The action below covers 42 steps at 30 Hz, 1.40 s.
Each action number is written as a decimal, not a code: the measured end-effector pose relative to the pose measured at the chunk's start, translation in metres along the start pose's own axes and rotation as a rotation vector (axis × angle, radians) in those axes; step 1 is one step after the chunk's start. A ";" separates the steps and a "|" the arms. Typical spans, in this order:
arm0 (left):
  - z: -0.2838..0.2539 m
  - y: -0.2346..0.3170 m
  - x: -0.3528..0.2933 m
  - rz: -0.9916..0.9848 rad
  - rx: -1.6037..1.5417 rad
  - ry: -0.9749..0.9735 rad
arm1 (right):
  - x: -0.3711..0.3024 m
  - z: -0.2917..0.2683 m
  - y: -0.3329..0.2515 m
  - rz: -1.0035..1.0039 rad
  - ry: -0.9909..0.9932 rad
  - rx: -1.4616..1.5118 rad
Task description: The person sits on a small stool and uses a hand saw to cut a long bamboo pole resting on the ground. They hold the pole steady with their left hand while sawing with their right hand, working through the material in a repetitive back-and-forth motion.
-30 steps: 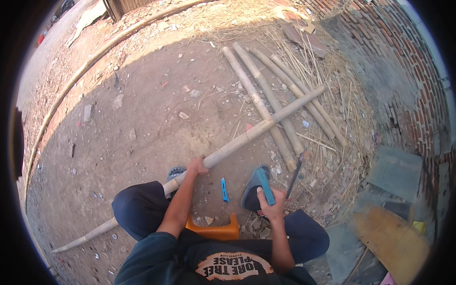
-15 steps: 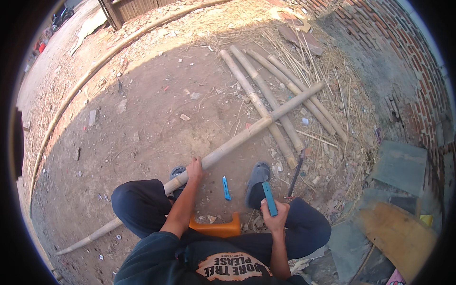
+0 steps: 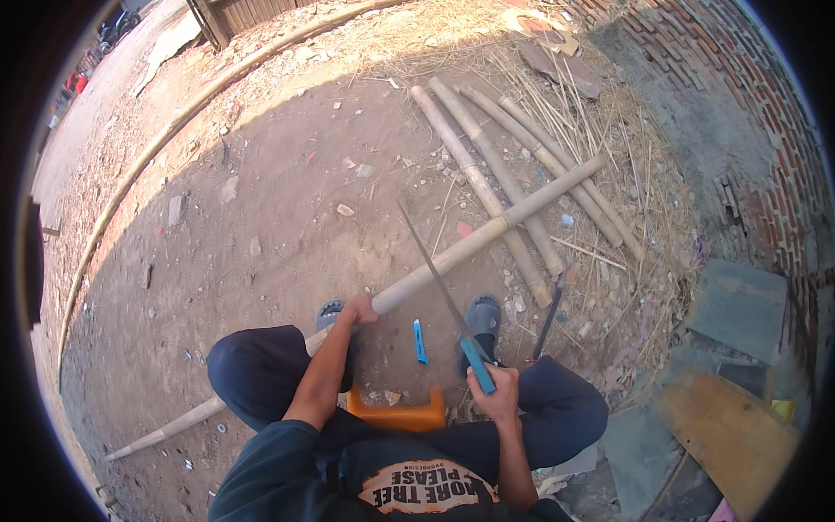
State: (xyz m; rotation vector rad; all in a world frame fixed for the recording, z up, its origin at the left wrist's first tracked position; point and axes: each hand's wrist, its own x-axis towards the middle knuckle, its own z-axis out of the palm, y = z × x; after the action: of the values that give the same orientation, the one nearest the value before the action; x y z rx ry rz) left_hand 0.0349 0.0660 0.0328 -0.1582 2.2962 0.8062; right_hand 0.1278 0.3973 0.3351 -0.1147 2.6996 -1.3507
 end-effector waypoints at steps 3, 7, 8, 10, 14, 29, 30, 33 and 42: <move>0.023 0.003 -0.006 -0.040 0.058 0.122 | 0.001 0.002 0.006 0.045 -0.038 -0.069; 0.006 -0.041 0.008 0.016 -0.145 -0.146 | -0.008 0.013 0.021 0.068 -0.076 -0.059; -0.001 -0.036 0.013 0.051 -0.183 -0.217 | -0.009 0.010 0.027 0.078 -0.070 -0.075; -0.020 -0.016 0.017 0.129 -0.249 -0.368 | -0.015 0.004 0.036 0.105 -0.053 -0.128; -0.035 -0.029 0.015 -0.010 -0.389 -0.571 | -0.016 0.011 0.027 0.083 -0.075 -0.098; -0.019 -0.027 0.011 -0.147 -0.495 -0.808 | -0.014 0.032 0.036 0.209 -0.120 -0.015; -0.014 -0.033 0.011 -0.199 -0.508 -0.837 | -0.015 0.033 0.036 0.199 -0.125 -0.026; -0.005 -0.043 0.005 -0.178 -0.517 -0.842 | -0.017 0.038 0.042 0.166 -0.147 -0.062; -0.007 -0.003 -0.035 -0.032 -0.074 -0.167 | -0.017 0.045 0.053 0.198 -0.152 0.008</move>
State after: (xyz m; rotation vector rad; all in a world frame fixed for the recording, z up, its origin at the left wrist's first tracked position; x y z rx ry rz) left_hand 0.0586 0.0556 0.0579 -0.1540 2.1040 0.8555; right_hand 0.1506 0.3954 0.2674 0.0478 2.5048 -1.2421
